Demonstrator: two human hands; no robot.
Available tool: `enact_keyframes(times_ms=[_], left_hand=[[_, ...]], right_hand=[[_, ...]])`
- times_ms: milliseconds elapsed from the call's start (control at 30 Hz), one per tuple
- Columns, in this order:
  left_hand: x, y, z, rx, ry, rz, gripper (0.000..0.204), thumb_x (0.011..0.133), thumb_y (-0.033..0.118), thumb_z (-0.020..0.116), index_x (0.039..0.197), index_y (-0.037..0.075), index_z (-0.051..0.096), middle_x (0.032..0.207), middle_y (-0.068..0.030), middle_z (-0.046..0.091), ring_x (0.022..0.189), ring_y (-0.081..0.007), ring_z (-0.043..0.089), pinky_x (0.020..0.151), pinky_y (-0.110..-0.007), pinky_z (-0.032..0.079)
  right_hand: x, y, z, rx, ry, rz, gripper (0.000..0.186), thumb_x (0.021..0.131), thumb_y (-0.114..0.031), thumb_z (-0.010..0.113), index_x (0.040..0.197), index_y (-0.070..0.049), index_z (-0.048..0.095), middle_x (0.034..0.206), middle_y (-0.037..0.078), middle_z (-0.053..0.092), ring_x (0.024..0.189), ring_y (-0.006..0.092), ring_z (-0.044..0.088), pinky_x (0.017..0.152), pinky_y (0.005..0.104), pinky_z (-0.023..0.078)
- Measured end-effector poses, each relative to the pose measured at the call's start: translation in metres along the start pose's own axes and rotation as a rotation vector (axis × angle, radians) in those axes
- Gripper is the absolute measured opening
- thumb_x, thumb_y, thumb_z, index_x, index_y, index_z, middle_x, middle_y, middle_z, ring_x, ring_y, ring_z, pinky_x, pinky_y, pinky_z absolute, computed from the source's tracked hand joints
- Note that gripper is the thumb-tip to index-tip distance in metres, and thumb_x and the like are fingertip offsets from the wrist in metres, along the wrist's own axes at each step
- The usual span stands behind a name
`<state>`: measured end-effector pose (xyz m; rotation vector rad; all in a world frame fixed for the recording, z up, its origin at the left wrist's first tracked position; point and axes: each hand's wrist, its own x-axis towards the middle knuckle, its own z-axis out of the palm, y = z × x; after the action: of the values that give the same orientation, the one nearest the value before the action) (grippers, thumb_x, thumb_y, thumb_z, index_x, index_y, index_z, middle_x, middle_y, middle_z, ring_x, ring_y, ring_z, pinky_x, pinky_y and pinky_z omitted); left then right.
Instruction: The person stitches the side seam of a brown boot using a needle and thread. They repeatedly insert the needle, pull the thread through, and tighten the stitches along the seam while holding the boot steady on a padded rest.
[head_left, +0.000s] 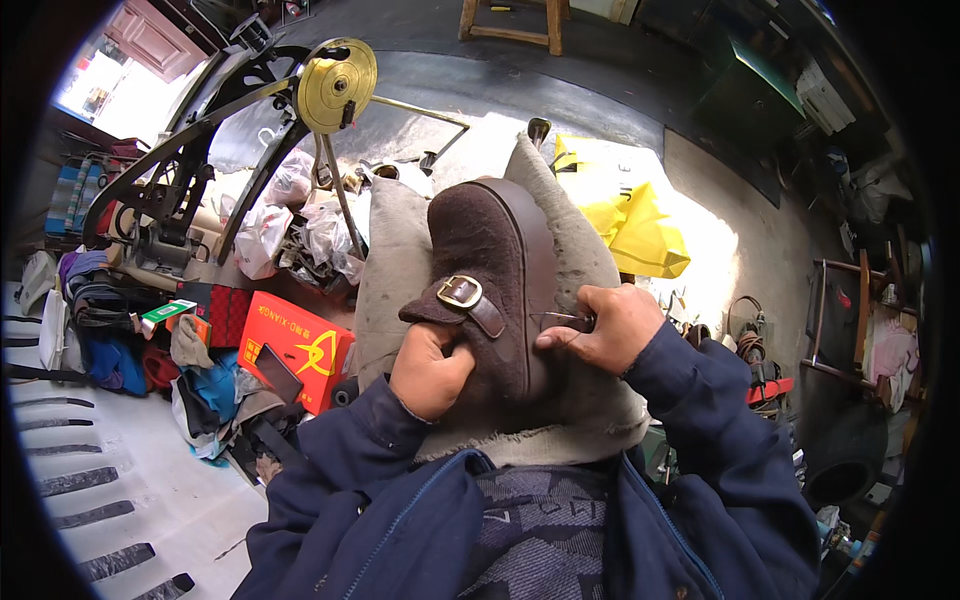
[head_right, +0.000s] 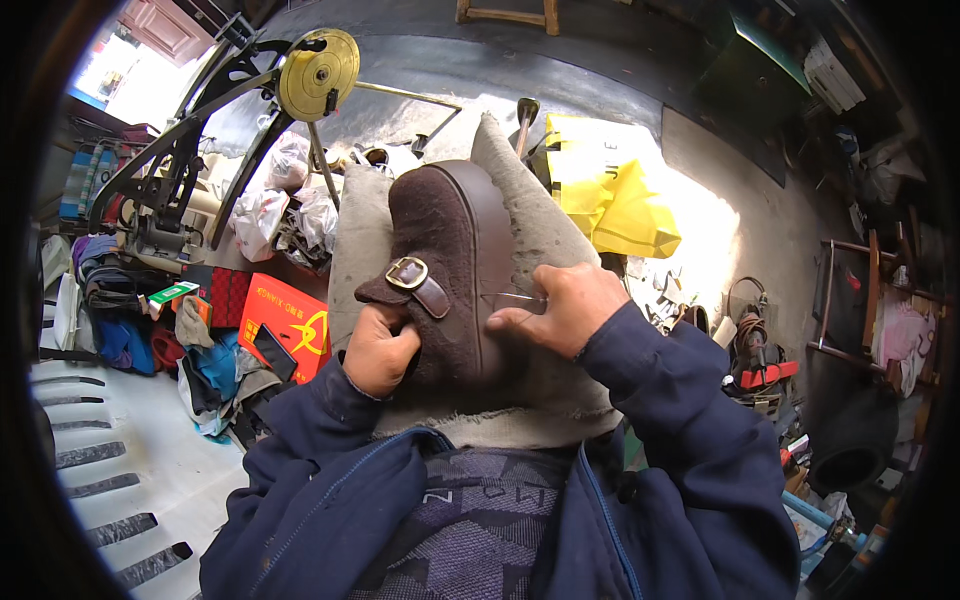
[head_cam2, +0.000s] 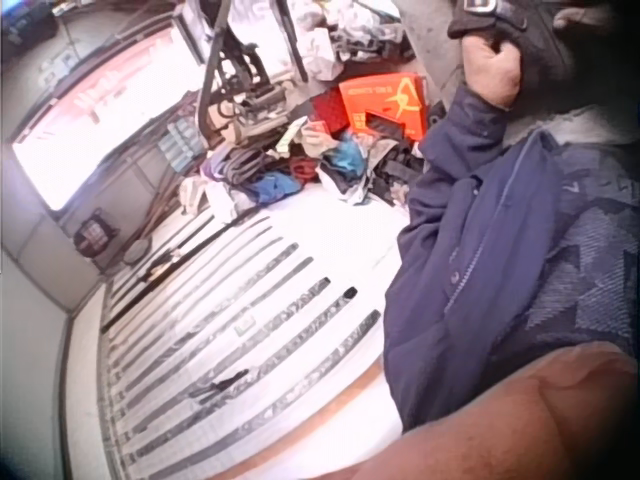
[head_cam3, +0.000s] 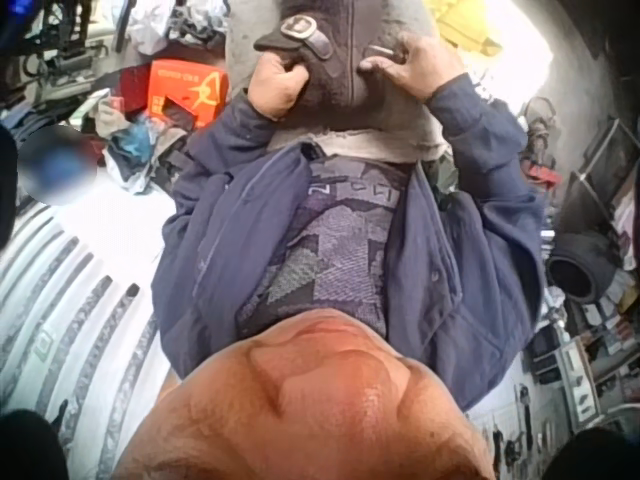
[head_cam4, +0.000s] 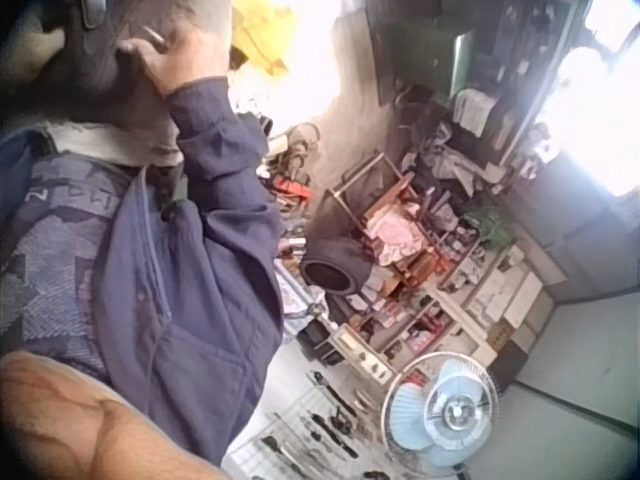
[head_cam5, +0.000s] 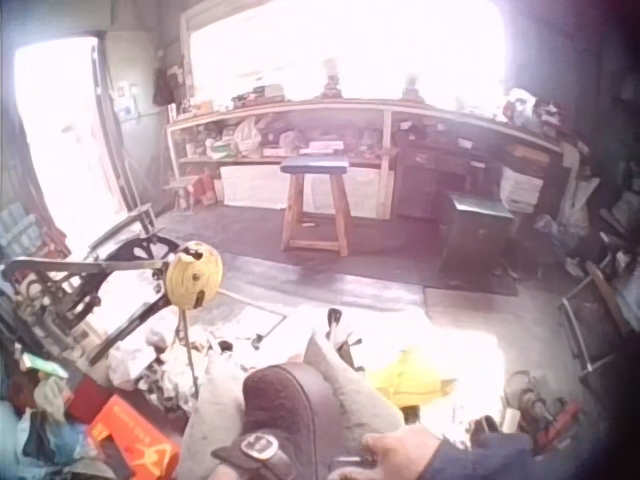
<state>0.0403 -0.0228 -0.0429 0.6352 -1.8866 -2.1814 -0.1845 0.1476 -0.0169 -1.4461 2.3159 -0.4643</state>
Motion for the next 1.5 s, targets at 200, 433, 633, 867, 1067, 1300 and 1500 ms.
enact_keyframes(times_ms=[200, 433, 633, 867, 1067, 1300, 1500], left_hand=[[-0.011, 0.017, -0.001, -0.286, -0.005, -0.062, 0.042, 0.097, 0.013, 0.068, 0.135, -0.002, 0.059, 0.125, -0.0084, 0.066, 0.117, -0.0202, 0.062, 0.108, -0.035, 0.046], [0.009, 0.02, 0.023, 0.165, -0.04, -0.035, 0.065, 0.087, 0.024, 0.088, 0.137, -0.003, 0.056, 0.128, -0.0123, 0.065, 0.118, -0.0239, 0.062, 0.107, -0.038, 0.049], [0.014, 0.025, 0.031, 0.266, 0.075, -0.029, 0.055, 0.085, 0.022, 0.088, 0.128, -0.002, 0.062, 0.122, -0.0115, 0.068, 0.112, -0.024, 0.064, 0.101, -0.038, 0.052], [0.023, 0.026, 0.041, 0.246, 0.104, -0.161, 0.045, 0.088, 0.019, 0.084, 0.123, -0.002, 0.065, 0.119, -0.0118, 0.07, 0.108, -0.0246, 0.067, 0.098, -0.038, 0.053], [0.025, 0.019, 0.041, 0.186, 0.118, -0.257, 0.039, 0.091, 0.018, 0.08, 0.12, -0.003, 0.067, 0.116, -0.012, 0.072, 0.107, -0.0245, 0.068, 0.098, -0.039, 0.053], [0.029, 0.026, 0.039, 0.257, 0.121, -0.172, 0.039, 0.091, 0.022, 0.08, 0.119, -0.002, 0.068, 0.115, -0.0127, 0.072, 0.107, -0.0246, 0.067, 0.097, -0.039, 0.052], [-0.001, 0.049, 0.013, 0.421, -0.013, -0.189, 0.037, 0.095, 0.028, 0.079, 0.114, -0.002, 0.069, 0.104, -0.012, 0.073, 0.1, -0.0224, 0.068, 0.093, -0.037, 0.053]], right_hand=[[-0.049, 0.025, -0.01, 0.9, -0.075, 0.232, 0.05, 0.09, -0.015, 0.069, 0.138, -0.003, 0.057, 0.078, -0.002, 0.052, 0.069, 0.0071, 0.044, 0.063, 0.0265, 0.038], [-0.023, -0.028, 0.014, 1.738, -0.47, 0.105, 0.082, 0.093, -0.018, 0.067, 0.166, -0.004, 0.03, 0.074, -0.002, 0.049, 0.061, 0.0057, 0.041, 0.057, 0.0203, 0.034], [-0.042, 0.005, 0.004, 2.004, -0.027, 0.041, 0.021, 0.105, -0.022, 0.061, 0.098, -0.002, 0.063, 0.058, -0.006, 0.04, 0.047, 0.0045, 0.033, 0.047, 0.0227, 0.028], [-0.075, 0.011, 0.032, 1.074, 0.083, -0.012, 0.027, 0.103, -0.017, 0.066, 0.083, -0.001, 0.061, 0.068, 0.006, 0.06, 0.059, 0.0142, 0.054, 0.057, 0.0297, 0.045], [-0.071, 0.012, 0.063, 1.199, 0.258, -0.004, 0.052, 0.111, -0.038, 0.05, 0.072, -0.004, 0.048, 0.059, 0.003, 0.045, 0.054, 0.0148, 0.039, 0.062, 0.03, 0.038], [-0.056, 0.005, 0.04, 1.143, 0.231, 0.089, 0.051, 0.113, -0.039, 0.049, 0.076, -0.004, 0.051, 0.061, -0.001, 0.044, 0.057, 0.012, 0.039, 0.056, 0.0283, 0.032], [-0.019, -0.022, 0.025, 0.754, 0.205, 0.007, 0.039, 0.088, -0.027, 0.085, 0.081, -0.004, 0.056, 0.067, 0.011, 0.058, 0.056, 0.0274, 0.058, 0.055, 0.0367, 0.046]])
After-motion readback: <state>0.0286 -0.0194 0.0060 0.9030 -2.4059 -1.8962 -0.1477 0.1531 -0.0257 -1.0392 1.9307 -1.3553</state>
